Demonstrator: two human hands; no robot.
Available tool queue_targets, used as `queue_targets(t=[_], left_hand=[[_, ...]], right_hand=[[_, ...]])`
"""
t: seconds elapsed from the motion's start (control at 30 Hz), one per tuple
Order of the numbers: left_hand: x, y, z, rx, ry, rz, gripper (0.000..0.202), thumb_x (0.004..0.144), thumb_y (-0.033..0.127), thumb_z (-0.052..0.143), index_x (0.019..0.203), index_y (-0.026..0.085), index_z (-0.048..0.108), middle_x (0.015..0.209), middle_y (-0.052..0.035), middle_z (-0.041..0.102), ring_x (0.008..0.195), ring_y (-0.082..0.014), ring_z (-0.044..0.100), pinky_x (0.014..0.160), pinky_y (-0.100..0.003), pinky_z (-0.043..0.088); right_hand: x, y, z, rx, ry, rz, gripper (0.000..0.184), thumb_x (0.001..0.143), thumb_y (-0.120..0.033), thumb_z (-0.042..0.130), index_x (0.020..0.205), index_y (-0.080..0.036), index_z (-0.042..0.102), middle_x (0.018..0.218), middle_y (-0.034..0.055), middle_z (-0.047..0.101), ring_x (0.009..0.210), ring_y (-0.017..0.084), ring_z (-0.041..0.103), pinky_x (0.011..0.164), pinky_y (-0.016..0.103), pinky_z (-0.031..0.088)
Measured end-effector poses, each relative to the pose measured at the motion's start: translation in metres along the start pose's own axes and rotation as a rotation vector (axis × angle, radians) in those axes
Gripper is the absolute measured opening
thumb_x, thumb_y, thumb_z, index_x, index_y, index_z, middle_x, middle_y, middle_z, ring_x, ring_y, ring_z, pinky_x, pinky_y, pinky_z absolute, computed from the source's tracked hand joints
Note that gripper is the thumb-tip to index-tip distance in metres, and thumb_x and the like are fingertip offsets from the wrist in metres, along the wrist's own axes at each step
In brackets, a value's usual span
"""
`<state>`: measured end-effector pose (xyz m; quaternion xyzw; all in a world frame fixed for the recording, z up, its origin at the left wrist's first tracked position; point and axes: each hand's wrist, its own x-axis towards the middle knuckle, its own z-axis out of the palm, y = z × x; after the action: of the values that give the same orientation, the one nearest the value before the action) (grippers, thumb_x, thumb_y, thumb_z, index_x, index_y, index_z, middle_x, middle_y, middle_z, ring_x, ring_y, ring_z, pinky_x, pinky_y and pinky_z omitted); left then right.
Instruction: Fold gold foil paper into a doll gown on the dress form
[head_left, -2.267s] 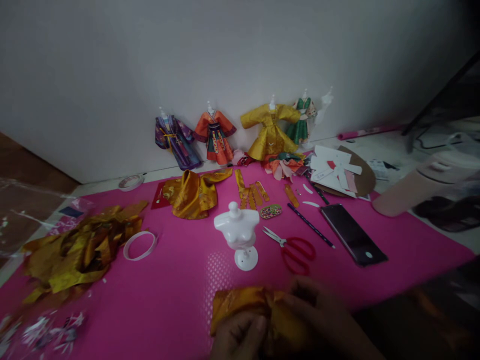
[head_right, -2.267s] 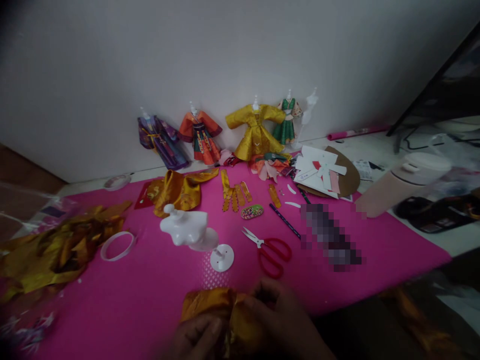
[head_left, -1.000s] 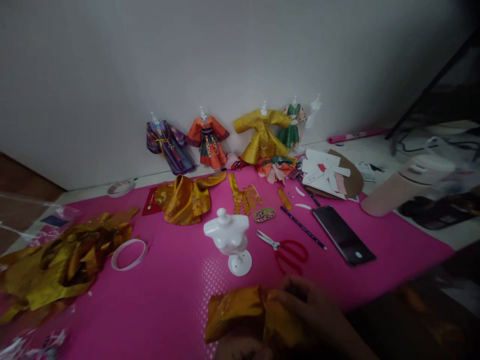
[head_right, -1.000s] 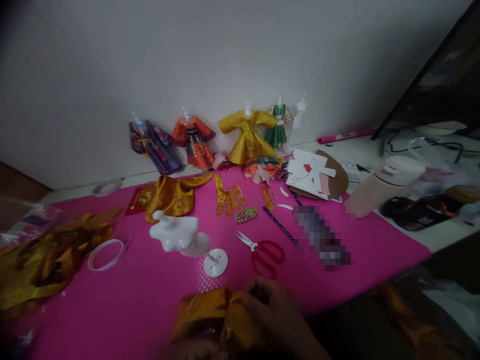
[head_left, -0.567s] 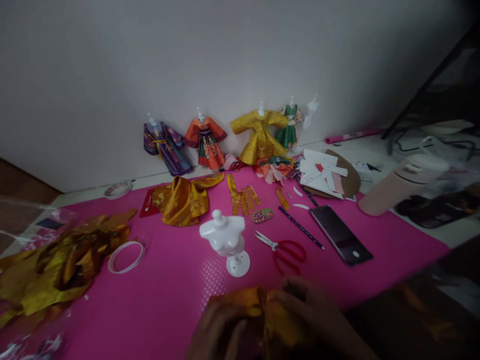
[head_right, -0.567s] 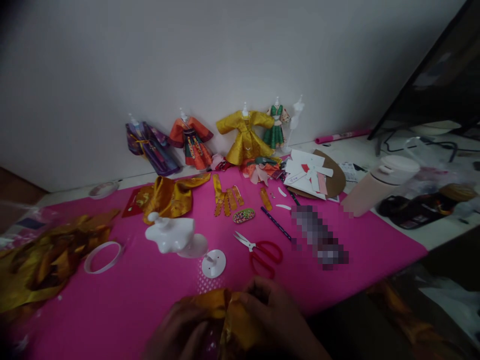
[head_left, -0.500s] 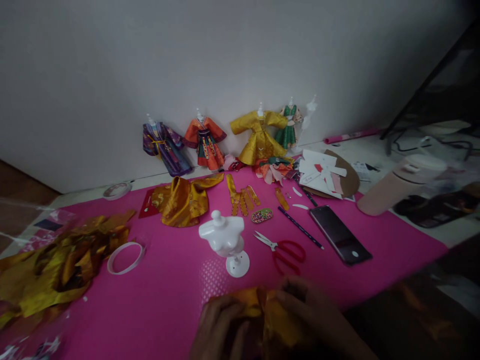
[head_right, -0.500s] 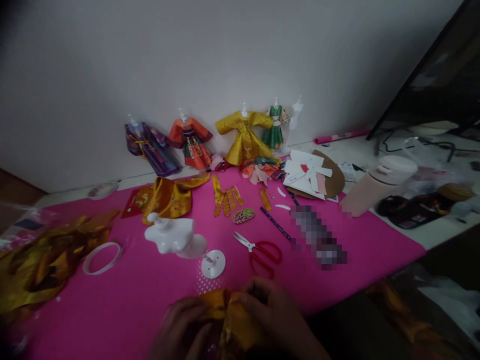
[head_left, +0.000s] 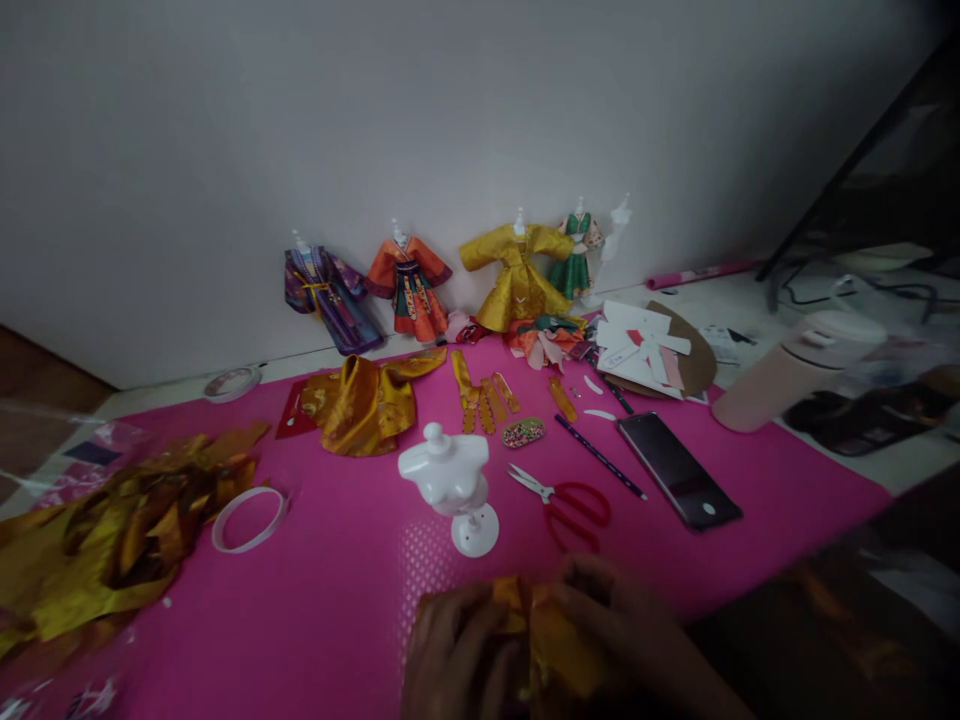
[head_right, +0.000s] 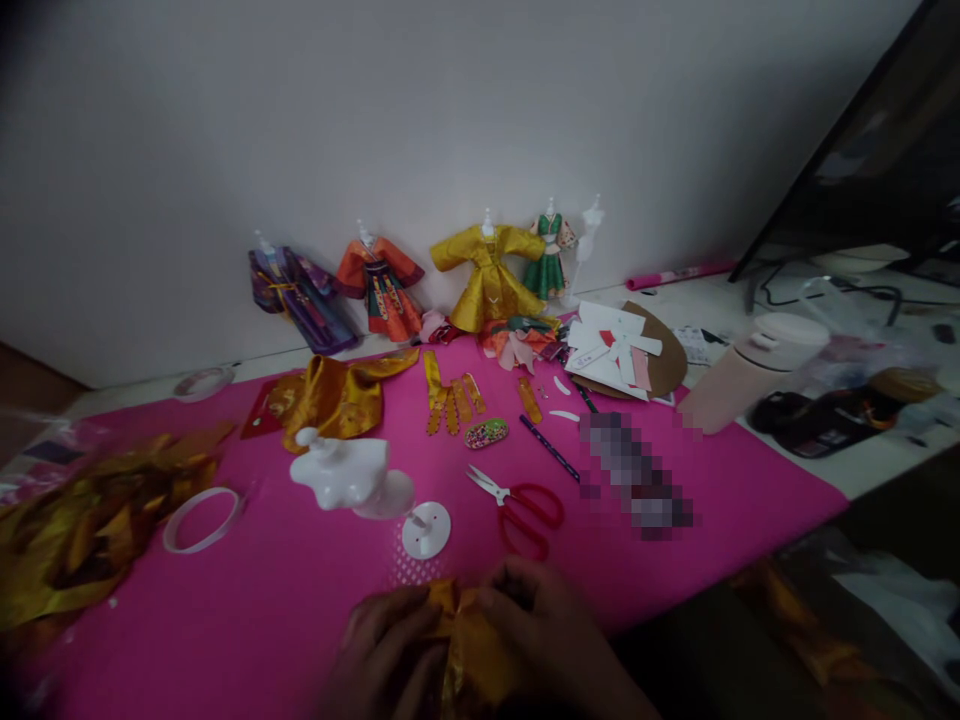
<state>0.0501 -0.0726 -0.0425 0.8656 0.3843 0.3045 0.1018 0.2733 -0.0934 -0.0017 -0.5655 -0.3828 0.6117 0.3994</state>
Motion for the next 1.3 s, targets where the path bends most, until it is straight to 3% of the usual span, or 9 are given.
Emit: queue_targets(t=[0.13, 0.27, 0.53, 0.83, 1.1, 1.3], left_hand=[[-0.008, -0.013, 0.002, 0.162, -0.038, 0.107, 0.04, 0.086, 0.032, 0.069, 0.124, 0.02, 0.064, 0.12, -0.0126, 0.071, 0.106, -0.0296, 0.066, 0.082, -0.044, 0.062], [-0.008, -0.017, 0.001, 0.212, -0.066, 0.188, 0.032, 0.084, 0.03, 0.071, 0.115, 0.022, 0.069, 0.11, -0.0072, 0.077, 0.095, -0.0263, 0.071, 0.074, -0.039, 0.063], [0.003, -0.011, -0.004, 0.07, -0.054, 0.172, 0.02, 0.09, 0.024, 0.065, 0.108, 0.023, 0.073, 0.103, -0.0054, 0.079, 0.09, -0.0209, 0.073, 0.076, -0.032, 0.062], [0.007, -0.005, -0.011, -0.138, 0.013, 0.055, 0.022, 0.092, 0.032, 0.064, 0.112, 0.031, 0.073, 0.1, -0.0022, 0.08, 0.088, -0.0181, 0.074, 0.075, -0.028, 0.063], [0.003, -0.006, -0.015, -0.08, 0.018, 0.054, 0.023, 0.093, 0.03, 0.063, 0.114, 0.03, 0.072, 0.103, -0.0014, 0.079, 0.089, -0.018, 0.075, 0.076, -0.028, 0.063], [0.001, -0.006, -0.011, 0.068, 0.039, 0.096, 0.022, 0.094, 0.031, 0.061, 0.113, 0.025, 0.071, 0.104, -0.0028, 0.079, 0.089, -0.017, 0.075, 0.077, -0.027, 0.063]], right_hand=[[0.001, 0.002, 0.0, 0.016, 0.006, 0.009, 0.03, 0.076, -0.048, 0.069, 0.072, -0.02, 0.059, 0.063, -0.0037, 0.054, 0.059, 0.015, 0.05, 0.058, 0.026, 0.041], [0.002, 0.001, 0.001, -0.019, 0.027, 0.007, 0.033, 0.074, -0.051, 0.07, 0.07, -0.021, 0.058, 0.061, -0.0033, 0.053, 0.059, 0.015, 0.05, 0.056, 0.026, 0.041], [0.0, -0.004, -0.001, -0.063, 0.044, 0.017, 0.037, 0.075, -0.057, 0.067, 0.069, -0.022, 0.056, 0.062, -0.0026, 0.053, 0.061, 0.017, 0.051, 0.058, 0.028, 0.042], [0.005, -0.015, -0.015, -0.223, -0.035, -0.016, 0.026, 0.077, -0.046, 0.062, 0.073, -0.02, 0.058, 0.065, -0.0024, 0.054, 0.062, 0.016, 0.05, 0.059, 0.027, 0.037], [0.009, -0.038, -0.025, -0.554, -0.006, -0.198, 0.013, 0.084, -0.029, 0.06, 0.079, -0.021, 0.069, 0.073, 0.0008, 0.07, 0.069, 0.019, 0.063, 0.06, 0.027, 0.042], [0.022, -0.028, -0.026, -0.757, 0.104, -0.385, 0.01, 0.084, -0.018, 0.062, 0.085, -0.021, 0.071, 0.083, 0.002, 0.075, 0.076, 0.019, 0.068, 0.067, 0.028, 0.047]])
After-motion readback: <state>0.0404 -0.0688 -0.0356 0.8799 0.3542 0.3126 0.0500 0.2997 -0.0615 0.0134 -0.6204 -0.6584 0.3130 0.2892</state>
